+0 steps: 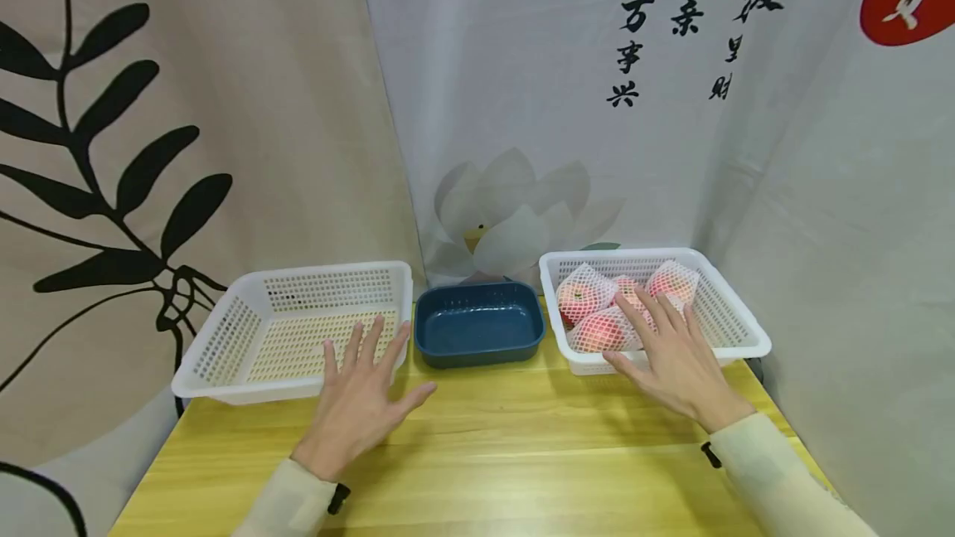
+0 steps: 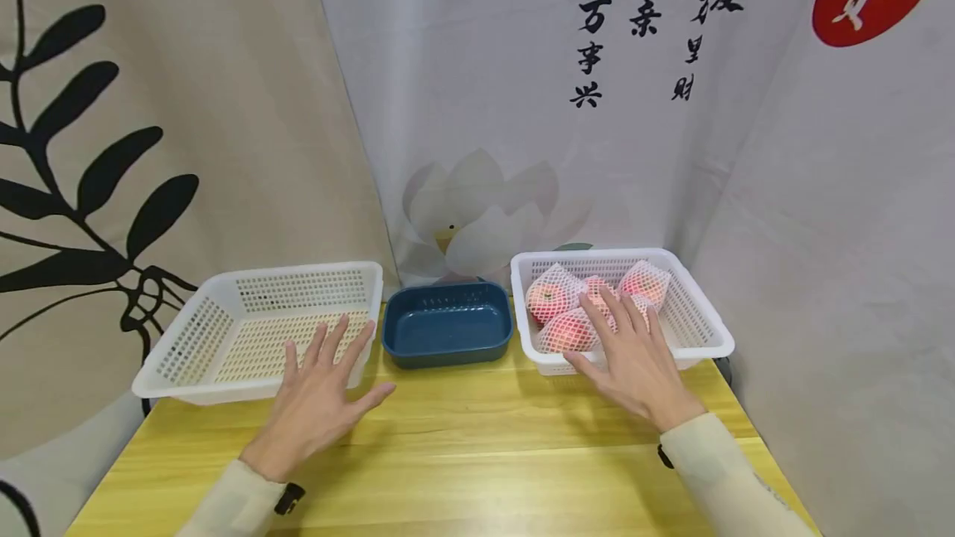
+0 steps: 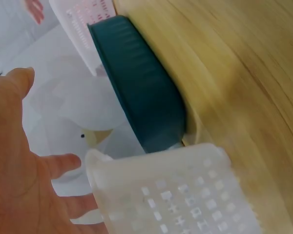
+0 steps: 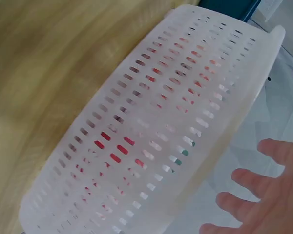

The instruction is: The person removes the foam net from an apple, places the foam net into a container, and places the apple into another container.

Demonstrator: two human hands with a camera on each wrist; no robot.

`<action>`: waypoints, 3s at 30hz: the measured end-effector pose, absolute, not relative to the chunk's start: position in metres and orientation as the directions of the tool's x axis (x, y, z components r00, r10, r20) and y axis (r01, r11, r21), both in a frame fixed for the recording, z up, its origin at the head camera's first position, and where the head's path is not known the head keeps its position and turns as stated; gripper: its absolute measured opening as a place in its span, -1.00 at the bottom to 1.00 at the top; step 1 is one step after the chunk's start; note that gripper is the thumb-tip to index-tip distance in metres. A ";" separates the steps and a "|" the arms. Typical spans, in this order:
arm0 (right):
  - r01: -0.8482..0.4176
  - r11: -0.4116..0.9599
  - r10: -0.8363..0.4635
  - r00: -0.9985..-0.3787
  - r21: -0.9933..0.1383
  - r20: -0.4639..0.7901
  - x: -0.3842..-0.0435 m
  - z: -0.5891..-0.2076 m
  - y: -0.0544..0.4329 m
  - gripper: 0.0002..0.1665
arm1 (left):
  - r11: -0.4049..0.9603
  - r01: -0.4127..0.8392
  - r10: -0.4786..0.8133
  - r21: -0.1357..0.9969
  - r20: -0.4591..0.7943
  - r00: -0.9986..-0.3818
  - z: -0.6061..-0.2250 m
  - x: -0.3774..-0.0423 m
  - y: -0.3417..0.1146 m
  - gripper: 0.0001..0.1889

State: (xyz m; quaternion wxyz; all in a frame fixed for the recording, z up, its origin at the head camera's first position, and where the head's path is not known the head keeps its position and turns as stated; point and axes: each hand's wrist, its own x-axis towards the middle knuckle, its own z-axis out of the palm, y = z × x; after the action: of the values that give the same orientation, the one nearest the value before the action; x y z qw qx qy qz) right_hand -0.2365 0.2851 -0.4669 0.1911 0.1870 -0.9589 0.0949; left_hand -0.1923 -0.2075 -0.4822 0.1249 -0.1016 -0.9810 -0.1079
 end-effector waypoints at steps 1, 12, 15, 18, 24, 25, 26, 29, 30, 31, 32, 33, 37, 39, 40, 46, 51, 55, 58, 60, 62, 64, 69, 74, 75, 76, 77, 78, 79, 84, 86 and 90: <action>-0.397 0.911 -0.324 -0.856 -0.112 0.404 -0.238 -0.466 0.285 0.06 | 0.954 0.231 0.175 0.190 0.272 -0.946 -0.482 -0.192 -0.205 0.08; -0.423 0.899 -0.357 -0.858 -0.113 0.368 -0.248 -0.453 0.281 0.03 | 0.939 0.288 0.218 0.186 0.324 -0.921 -0.479 -0.193 -0.179 0.04; -0.430 0.896 -0.369 -0.859 -0.111 0.355 -0.251 -0.451 0.281 0.03 | 0.934 0.300 0.228 0.196 0.320 -0.920 -0.480 -0.193 -0.172 0.04; -0.442 0.892 -0.383 -0.851 -0.097 0.360 -0.255 -0.450 0.281 0.02 | 0.928 0.316 0.244 0.200 0.317 -0.916 -0.480 -0.194 -0.164 0.04; -0.459 0.884 -0.403 -0.843 -0.086 0.356 -0.260 -0.445 0.279 -0.02 | 0.916 0.355 0.283 0.187 0.326 -0.902 -0.480 -0.197 -0.146 0.02; -0.461 0.883 -0.406 -0.843 -0.086 0.353 -0.261 -0.444 0.278 -0.03 | 0.913 0.362 0.289 0.189 0.325 -0.900 -0.481 -0.198 -0.144 0.01; -0.466 0.881 -0.410 -0.841 -0.086 0.353 -0.263 -0.443 0.278 -0.03 | 0.911 0.365 0.294 0.194 0.318 -0.901 -0.480 -0.198 -0.140 0.01; -0.477 0.874 -0.420 -0.834 -0.086 0.358 -0.266 -0.440 0.277 -0.04 | 0.906 0.370 0.304 0.204 0.292 -0.907 -0.480 -0.199 -0.131 0.00; -0.481 0.873 -0.423 -0.831 -0.084 0.362 -0.267 -0.440 0.276 -0.04 | 0.905 0.371 0.307 0.208 0.285 -0.908 -0.480 -0.200 -0.128 -0.01; -0.488 0.869 -0.430 -0.825 -0.081 0.367 -0.268 -0.439 0.276 -0.05 | 0.902 0.376 0.312 0.211 0.282 -0.907 -0.481 -0.200 -0.125 -0.01; -0.495 0.865 -0.436 -0.820 -0.077 0.372 -0.269 -0.439 0.275 -0.05 | 0.901 0.379 0.317 0.212 0.277 -0.907 -0.481 -0.201 -0.122 -0.01; -0.501 0.862 -0.441 -0.814 -0.074 0.377 -0.271 -0.439 0.275 -0.06 | 0.899 0.384 0.322 0.212 0.276 -0.906 -0.482 -0.201 -0.119 -0.01; -0.521 0.852 -0.462 -0.799 -0.059 0.384 -0.276 -0.437 0.273 -0.08 | 0.888 0.408 0.346 0.213 0.277 -0.897 -0.485 -0.205 -0.106 -0.02; -0.521 0.852 -0.465 -0.801 -0.057 0.377 -0.279 -0.436 0.272 -0.08 | 0.884 0.415 0.354 0.215 0.274 -0.894 -0.485 -0.206 -0.100 -0.03; -0.521 0.852 -0.466 -0.803 -0.056 0.372 -0.279 -0.435 0.271 -0.07 | 0.881 0.420 0.358 0.220 0.273 -0.893 -0.486 -0.207 -0.097 -0.03; -0.522 0.851 -0.473 -0.808 -0.057 0.352 -0.283 -0.429 0.269 -0.09 | 0.859 0.449 0.382 0.246 0.276 -0.882 -0.485 -0.210 -0.079 -0.04; -0.527 0.848 -0.482 -0.808 -0.050 0.339 -0.290 -0.426 0.265 -0.09 | 0.854 0.462 0.397 0.240 0.275 -0.876 -0.487 -0.215 -0.064 -0.07; -0.520 0.852 -0.479 -0.822 -0.063 0.309 -0.295 -0.424 0.264 -0.09 | 0.853 0.462 0.396 0.243 0.276 -0.876 -0.487 -0.218 -0.054 -0.08; -0.518 0.852 -0.480 -0.830 -0.073 0.283 -0.299 -0.423 0.263 -0.08 | 0.849 0.468 0.401 0.245 0.277 -0.873 -0.486 -0.220 -0.047 -0.08; -0.523 0.850 -0.488 -0.829 -0.068 0.274 -0.302 -0.422 0.261 -0.09 | 0.846 0.475 0.408 0.241 0.281 -0.869 -0.485 -0.221 -0.043 -0.09; -0.529 0.846 -0.497 -0.826 -0.063 0.266 -0.304 -0.421 0.260 -0.10 | 0.846 0.481 0.415 0.230 0.282 -0.865 -0.485 -0.223 -0.038 -0.09; -0.534 0.844 -0.505 -0.823 -0.052 0.259 -0.306 -0.419 0.259 -0.11 | 0.848 0.485 0.420 0.215 0.285 -0.862 -0.485 -0.225 -0.033 -0.09; -0.531 0.846 -0.510 -0.833 -0.047 0.215 -0.312 -0.416 0.254 -0.14 | 0.850 0.491 0.429 0.190 0.291 -0.855 -0.487 -0.231 -0.022 -0.08; -0.527 0.848 -0.512 -0.841 -0.052 0.176 -0.320 -0.416 0.250 -0.15 | 0.843 0.493 0.428 0.213 0.290 -0.856 -0.491 -0.238 -0.014 -0.07; -0.529 0.847 -0.515 -0.840 -0.051 0.171 -0.321 -0.417 0.249 -0.16 | 0.842 0.493 0.427 0.219 0.286 -0.858 -0.491 -0.239 -0.013 -0.07; -0.531 0.846 -0.517 -0.839 -0.049 0.167 -0.323 -0.417 0.248 -0.16 | 0.842 0.491 0.427 0.224 0.281 -0.859 -0.492 -0.240 -0.011 -0.07; -0.534 0.844 -0.520 -0.838 -0.047 0.165 -0.324 -0.418 0.247 -0.17 | 0.843 0.488 0.427 0.224 0.274 -0.862 -0.492 -0.241 -0.010 -0.07; -0.536 0.843 -0.523 -0.837 -0.047 0.162 -0.326 -0.418 0.246 -0.18 | 0.843 0.487 0.426 0.227 0.268 -0.864 -0.493 -0.242 -0.009 -0.07; -0.537 0.842 -0.524 -0.837 -0.046 0.159 -0.327 -0.418 0.246 -0.18 | 0.844 0.487 0.427 0.227 0.266 -0.864 -0.493 -0.243 -0.007 -0.07; -0.538 0.841 -0.528 -0.838 -0.054 0.136 -0.332 -0.419 0.241 -0.19 | 0.846 0.483 0.428 0.225 0.253 -0.868 -0.495 -0.247 0.000 -0.08; -0.539 0.841 -0.529 -0.839 -0.052 0.128 -0.333 -0.419 0.240 -0.20 | 0.848 0.479 0.427 0.225 0.245 -0.871 -0.496 -0.249 0.002 -0.07; -0.543 0.839 -0.535 -0.837 -0.045 0.112 -0.339 -0.421 0.236 -0.21 | 0.852 0.473 0.424 0.224 0.234 -0.875 -0.497 -0.251 0.007 -0.07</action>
State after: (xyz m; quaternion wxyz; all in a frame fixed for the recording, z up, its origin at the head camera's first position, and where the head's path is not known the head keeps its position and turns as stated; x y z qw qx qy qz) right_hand -0.3390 0.2356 -0.4209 0.0476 0.2814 -0.9577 0.0375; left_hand -0.2509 0.0071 -0.4971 0.0886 -0.2338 -0.9583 -0.1383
